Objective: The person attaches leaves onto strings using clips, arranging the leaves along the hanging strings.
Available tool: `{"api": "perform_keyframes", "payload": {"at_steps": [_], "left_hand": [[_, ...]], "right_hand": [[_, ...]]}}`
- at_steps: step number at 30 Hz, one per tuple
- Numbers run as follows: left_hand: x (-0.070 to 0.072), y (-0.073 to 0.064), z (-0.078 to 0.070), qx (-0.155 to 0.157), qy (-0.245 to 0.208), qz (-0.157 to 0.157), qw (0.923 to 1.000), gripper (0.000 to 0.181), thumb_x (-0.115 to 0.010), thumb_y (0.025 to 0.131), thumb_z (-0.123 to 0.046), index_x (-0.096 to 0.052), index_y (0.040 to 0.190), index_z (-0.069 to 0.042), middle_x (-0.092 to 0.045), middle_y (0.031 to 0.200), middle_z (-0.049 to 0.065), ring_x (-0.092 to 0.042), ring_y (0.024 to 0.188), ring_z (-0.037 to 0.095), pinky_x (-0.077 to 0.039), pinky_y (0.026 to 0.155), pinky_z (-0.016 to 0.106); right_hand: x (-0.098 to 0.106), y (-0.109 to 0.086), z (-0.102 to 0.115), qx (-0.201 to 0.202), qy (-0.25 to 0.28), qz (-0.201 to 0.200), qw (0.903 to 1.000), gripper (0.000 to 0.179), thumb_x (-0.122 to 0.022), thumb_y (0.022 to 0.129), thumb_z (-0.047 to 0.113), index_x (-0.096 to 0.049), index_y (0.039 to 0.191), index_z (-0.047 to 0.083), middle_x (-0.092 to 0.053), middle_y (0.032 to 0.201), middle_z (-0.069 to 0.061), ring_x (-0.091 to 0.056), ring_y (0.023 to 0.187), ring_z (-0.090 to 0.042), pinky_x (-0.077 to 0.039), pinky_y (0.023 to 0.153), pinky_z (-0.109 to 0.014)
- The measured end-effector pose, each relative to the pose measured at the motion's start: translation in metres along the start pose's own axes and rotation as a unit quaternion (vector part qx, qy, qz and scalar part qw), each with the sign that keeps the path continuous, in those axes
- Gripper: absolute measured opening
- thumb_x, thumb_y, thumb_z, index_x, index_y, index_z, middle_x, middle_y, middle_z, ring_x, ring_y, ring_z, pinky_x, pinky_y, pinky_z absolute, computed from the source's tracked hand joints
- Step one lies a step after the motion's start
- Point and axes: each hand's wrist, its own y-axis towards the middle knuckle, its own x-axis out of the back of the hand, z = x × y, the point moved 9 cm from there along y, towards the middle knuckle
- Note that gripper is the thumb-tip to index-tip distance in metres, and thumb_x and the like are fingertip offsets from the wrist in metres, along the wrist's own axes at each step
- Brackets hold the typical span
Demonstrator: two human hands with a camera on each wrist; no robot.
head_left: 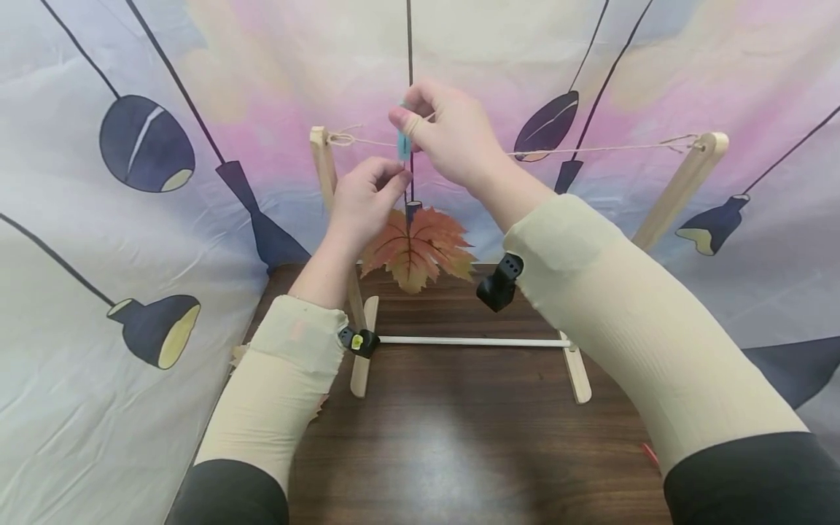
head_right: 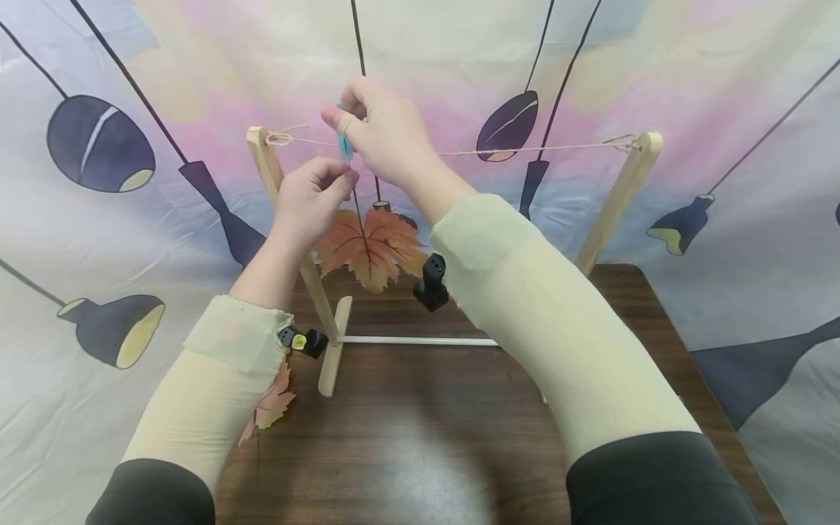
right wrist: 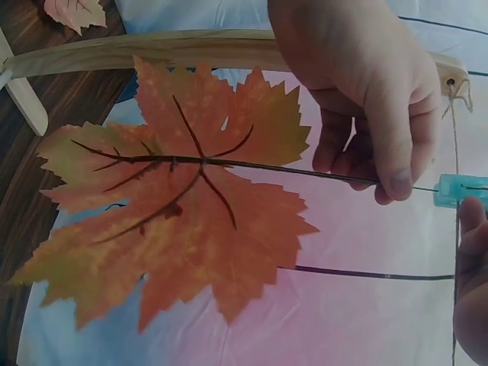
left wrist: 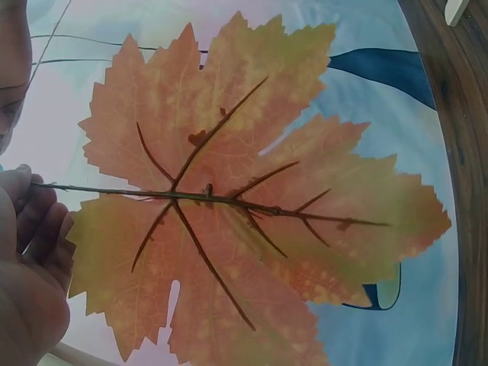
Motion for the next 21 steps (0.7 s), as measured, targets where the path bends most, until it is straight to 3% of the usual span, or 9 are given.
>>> {"api": "perform_keyframes", "payload": {"at_steps": [11, 21], "left_hand": [[-0.0035, -0.0011, 0.0016, -0.001, 0.009, -0.005, 0.9999, 0.024, -0.060, 0.093, -0.027, -0.067, 0.103, -0.006, -0.065, 0.099, 0.005, -0.057, 0.091, 0.014, -0.045, 0.084, 0.028], [-0.0033, -0.0027, 0.0064, 0.001, 0.012, -0.003, 0.9999, 0.024, -0.060, 0.093, -0.026, -0.067, 0.102, -0.005, -0.065, 0.099, 0.006, -0.058, 0.091, 0.016, -0.045, 0.084, 0.029]], "right_hand": [[-0.0006, -0.0011, -0.0057, -0.032, 0.025, 0.026, 0.9988, 0.051, -0.055, 0.091, 0.047, -0.052, 0.128, 0.013, -0.061, 0.115, 0.000, -0.063, 0.092, -0.014, -0.043, 0.087, -0.027], [-0.0065, -0.0035, -0.0064, -0.034, 0.022, 0.055, 0.9977, 0.053, -0.054, 0.091, 0.047, -0.049, 0.132, 0.014, -0.059, 0.121, 0.002, -0.062, 0.091, -0.009, -0.042, 0.090, -0.027]]}}
